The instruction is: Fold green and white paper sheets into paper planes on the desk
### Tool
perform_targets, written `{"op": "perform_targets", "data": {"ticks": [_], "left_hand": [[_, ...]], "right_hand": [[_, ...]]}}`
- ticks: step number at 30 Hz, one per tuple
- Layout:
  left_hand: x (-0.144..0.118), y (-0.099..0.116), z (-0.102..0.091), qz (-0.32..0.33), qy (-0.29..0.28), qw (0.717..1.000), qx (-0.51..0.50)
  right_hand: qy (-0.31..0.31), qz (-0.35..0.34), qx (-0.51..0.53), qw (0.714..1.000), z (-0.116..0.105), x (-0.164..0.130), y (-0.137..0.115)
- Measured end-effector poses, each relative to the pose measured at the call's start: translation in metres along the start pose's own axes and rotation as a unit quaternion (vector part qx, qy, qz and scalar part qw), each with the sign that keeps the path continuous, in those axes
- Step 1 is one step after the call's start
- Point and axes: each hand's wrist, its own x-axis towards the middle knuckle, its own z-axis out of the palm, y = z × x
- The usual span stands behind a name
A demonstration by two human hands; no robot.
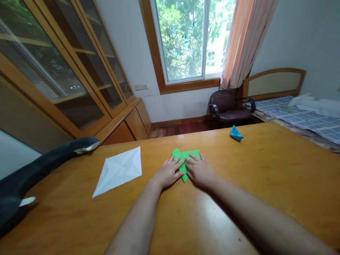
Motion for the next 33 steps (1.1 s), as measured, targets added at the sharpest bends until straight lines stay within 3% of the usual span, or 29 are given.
{"op": "perform_targets", "data": {"ticks": [22, 33], "left_hand": [[-0.001, 0.014, 0.004, -0.047, 0.017, 0.998, 0.028], [-0.003, 0.011, 0.003, -0.038, 0.007, 0.999, 0.019]], "right_hand": [[-0.012, 0.023, 0.019, 0.999, 0.002, -0.003, -0.003], [-0.017, 0.027, 0.027, 0.999, 0.002, -0.003, -0.002]]}}
